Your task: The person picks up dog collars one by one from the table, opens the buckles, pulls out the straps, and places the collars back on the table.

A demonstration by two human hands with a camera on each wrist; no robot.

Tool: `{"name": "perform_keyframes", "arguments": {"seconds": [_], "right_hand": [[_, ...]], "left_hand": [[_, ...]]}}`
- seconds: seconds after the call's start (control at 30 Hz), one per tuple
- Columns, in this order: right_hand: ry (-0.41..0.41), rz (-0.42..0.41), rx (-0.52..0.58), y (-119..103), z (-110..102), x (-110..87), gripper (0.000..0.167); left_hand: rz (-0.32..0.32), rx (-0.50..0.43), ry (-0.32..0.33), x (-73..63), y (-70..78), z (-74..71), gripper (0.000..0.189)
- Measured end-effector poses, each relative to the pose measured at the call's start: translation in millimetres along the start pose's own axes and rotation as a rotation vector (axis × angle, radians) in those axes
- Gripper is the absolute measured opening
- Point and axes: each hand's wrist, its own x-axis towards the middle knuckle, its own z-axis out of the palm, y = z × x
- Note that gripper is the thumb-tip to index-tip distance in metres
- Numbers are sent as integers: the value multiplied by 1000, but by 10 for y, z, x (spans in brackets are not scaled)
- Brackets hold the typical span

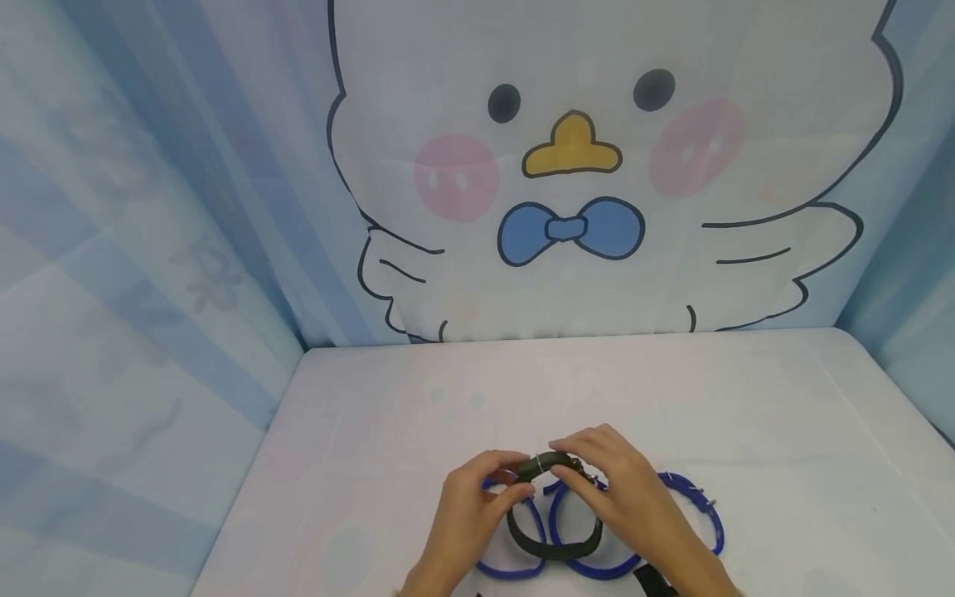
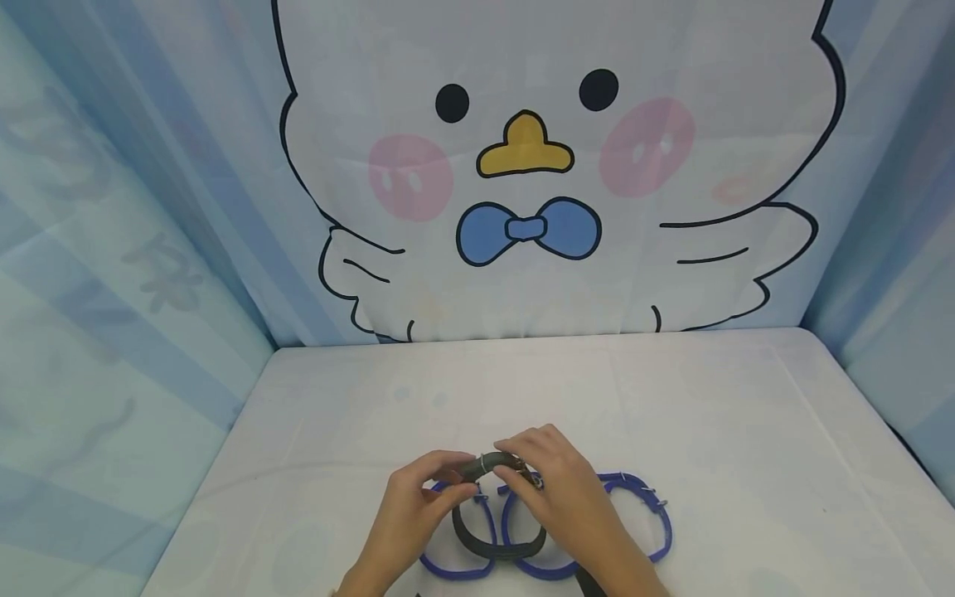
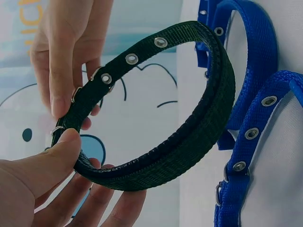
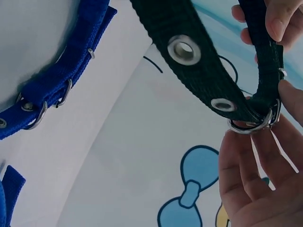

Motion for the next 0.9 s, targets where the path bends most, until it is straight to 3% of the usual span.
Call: {"name": "perform_keyframes", "arguments": {"seconds": [0.5, 0.7, 0.9], "right_hand": [[-21, -83, 52, 1, 21, 19, 22], [-31, -72, 60, -19, 14, 18, 20], [10, -55, 80, -43, -15, 13, 19]], "left_hand": [[28, 16, -20, 37, 14, 3, 31], [47, 21, -27, 44, 31, 23, 27], [22, 9, -43, 37, 43, 35, 25]]}}
